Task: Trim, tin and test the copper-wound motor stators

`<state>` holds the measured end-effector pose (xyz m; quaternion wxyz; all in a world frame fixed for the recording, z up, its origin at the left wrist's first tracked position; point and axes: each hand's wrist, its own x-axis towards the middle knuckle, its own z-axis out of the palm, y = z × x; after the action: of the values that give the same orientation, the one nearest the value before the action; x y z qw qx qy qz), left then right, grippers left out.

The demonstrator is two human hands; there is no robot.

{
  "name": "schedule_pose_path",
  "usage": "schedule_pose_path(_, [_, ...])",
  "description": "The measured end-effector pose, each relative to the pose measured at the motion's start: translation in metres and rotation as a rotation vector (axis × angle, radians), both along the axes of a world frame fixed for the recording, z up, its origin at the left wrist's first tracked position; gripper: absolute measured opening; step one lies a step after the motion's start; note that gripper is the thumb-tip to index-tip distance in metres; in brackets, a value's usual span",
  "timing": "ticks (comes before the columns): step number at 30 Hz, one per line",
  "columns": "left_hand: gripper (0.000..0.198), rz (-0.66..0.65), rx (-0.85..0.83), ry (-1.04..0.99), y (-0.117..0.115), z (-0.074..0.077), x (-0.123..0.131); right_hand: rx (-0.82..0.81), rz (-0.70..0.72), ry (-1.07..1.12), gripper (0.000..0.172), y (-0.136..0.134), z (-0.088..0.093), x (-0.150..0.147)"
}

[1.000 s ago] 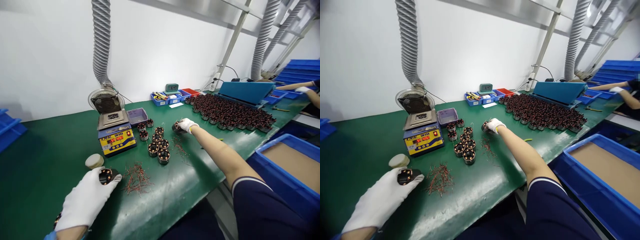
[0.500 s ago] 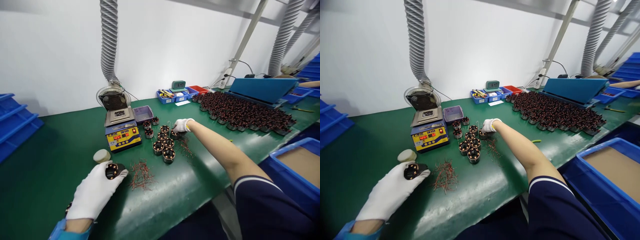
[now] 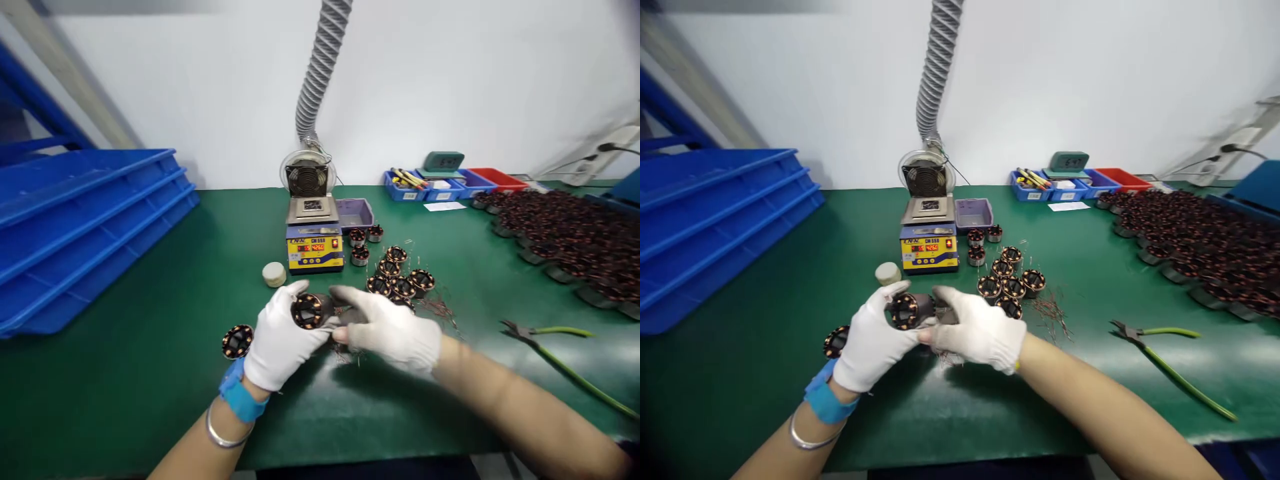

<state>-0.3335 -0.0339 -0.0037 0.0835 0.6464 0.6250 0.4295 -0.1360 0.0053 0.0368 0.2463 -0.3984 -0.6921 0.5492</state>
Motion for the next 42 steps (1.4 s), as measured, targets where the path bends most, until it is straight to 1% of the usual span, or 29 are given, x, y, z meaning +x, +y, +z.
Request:
schedule_pose_path(2, [0.053, -0.008, 0.094, 0.039, -0.003, -0.001, 0.002, -0.083, 0.102, 0.219, 0.048, -0.001, -0.015, -0.027])
schedule_pose_path(4, [0.048, 0.011, 0.157, 0.051, -0.004, -0.001, 0.003, -0.14, 0.15, 0.376, 0.039, 0.004, -0.023, -0.041])
schedule_pose_path(5, [0.049, -0.003, 0.165, 0.027, -0.004, -0.001, 0.003, -0.151, 0.15, 0.411, 0.04, 0.006, -0.023, -0.043])
schedule_pose_path(6, [0.051, -0.05, 0.152, -0.027, -0.003, -0.002, 0.003, -0.145, 0.129, 0.413, 0.043, 0.007, -0.022, -0.043])
schedule_pose_path(8, [0.058, -0.19, 0.072, -0.198, 0.001, -0.005, 0.002, -0.074, 0.054, 0.304, 0.051, 0.006, -0.017, -0.041])
schedule_pose_path(10, [0.063, -0.305, -0.007, -0.332, 0.004, -0.01, 0.001, 0.105, -0.037, 0.085, 0.057, 0.002, -0.01, -0.037])
schedule_pose_path(11, [0.066, -0.322, -0.017, -0.352, 0.005, -0.013, 0.001, 0.233, -0.075, -0.031, 0.057, -0.001, -0.006, -0.036])
schedule_pose_path(12, [0.07, -0.312, -0.012, -0.334, 0.005, -0.015, 0.001, 0.375, -0.104, -0.127, 0.056, -0.003, -0.003, -0.034])
schedule_pose_path(14, [0.072, -0.247, 0.014, -0.25, 0.005, -0.015, 0.002, 0.629, -0.133, -0.235, 0.055, -0.005, 0.002, -0.031])
schedule_pose_path(16, [0.058, -0.213, -0.045, -0.217, 0.004, -0.008, 0.002, 0.775, -0.138, -0.284, 0.057, -0.005, 0.005, -0.027])
schedule_pose_path(17, [0.047, -0.246, -0.127, -0.24, 0.003, -0.003, 0.001, 0.804, -0.146, -0.3, 0.059, -0.004, 0.006, -0.024])
schedule_pose_path(19, [0.02, -0.384, -0.332, -0.363, 0.0, 0.008, -0.005, 0.795, -0.157, -0.307, 0.061, 0.0, 0.008, -0.02])
schedule_pose_path(20, [0.012, -0.457, -0.43, -0.439, -0.002, 0.014, -0.011, 0.778, -0.164, -0.295, 0.062, 0.002, 0.01, -0.018])
schedule_pose_path(22, [0.016, -0.594, -0.554, -0.573, -0.007, 0.022, -0.026, 0.742, -0.194, -0.258, 0.063, 0.006, 0.015, -0.015])
schedule_pose_path(23, [0.021, -0.675, -0.553, -0.626, -0.01, 0.025, -0.035, 0.721, -0.219, -0.243, 0.064, 0.008, 0.017, -0.014])
schedule_pose_path(24, [0.026, -0.748, -0.504, -0.692, -0.013, 0.026, -0.042, 0.693, -0.245, -0.234, 0.065, 0.009, 0.02, -0.014])
schedule_pose_path(25, [0.029, -0.788, -0.422, -0.767, -0.015, 0.027, -0.048, 0.653, -0.265, -0.228, 0.065, 0.01, 0.023, -0.013])
schedule_pose_path(26, [0.031, -0.771, -0.321, -0.839, -0.015, 0.028, -0.051, 0.604, -0.278, -0.218, 0.065, 0.01, 0.025, -0.013])
schedule_pose_path(27, [0.033, -0.697, -0.223, -0.888, -0.015, 0.028, -0.051, 0.555, -0.282, -0.205, 0.065, 0.01, 0.026, -0.013])
schedule_pose_path(28, [0.035, -0.592, -0.149, -0.903, -0.013, 0.027, -0.048, 0.512, -0.279, -0.192, 0.065, 0.01, 0.027, -0.014])
schedule_pose_path(29, [0.037, -0.492, -0.123, -0.878, -0.011, 0.026, -0.042, 0.476, -0.267, -0.18, 0.065, 0.01, 0.027, -0.014])
schedule_pose_path(30, [0.039, -0.428, -0.134, -0.818, -0.008, 0.025, -0.034, 0.443, -0.25, -0.165, 0.064, 0.01, 0.025, -0.015])
schedule_pose_path(31, [0.039, -0.407, -0.171, -0.746, -0.006, 0.024, -0.026, 0.414, -0.227, -0.148, 0.062, 0.01, 0.023, -0.016])
schedule_pose_path(33, [0.034, -0.391, -0.257, -0.662, -0.004, 0.021, -0.01, 0.355, -0.175, -0.116, 0.058, 0.011, 0.018, -0.017])
schedule_pose_path(36, [0.03, -0.379, -0.325, -0.732, -0.009, 0.019, -0.002, 0.306, -0.162, -0.064, 0.058, 0.013, 0.012, -0.019])
schedule_pose_path(39, [0.033, -0.534, -0.391, -0.807, -0.017, 0.021, -0.008, 0.288, -0.227, -0.036, 0.063, 0.015, 0.013, -0.019])
schedule_pose_path(40, [0.036, -0.549, -0.361, -0.825, -0.018, 0.023, -0.01, 0.281, -0.251, -0.028, 0.064, 0.015, 0.015, -0.019])
schedule_pose_path(41, [0.04, -0.517, -0.3, -0.849, -0.019, 0.025, -0.012, 0.276, -0.269, -0.022, 0.065, 0.015, 0.016, -0.019])
schedule_pose_path(42, [0.041, -0.45, -0.233, -0.876, -0.019, 0.026, -0.012, 0.276, -0.278, -0.02, 0.064, 0.014, 0.018, -0.018])
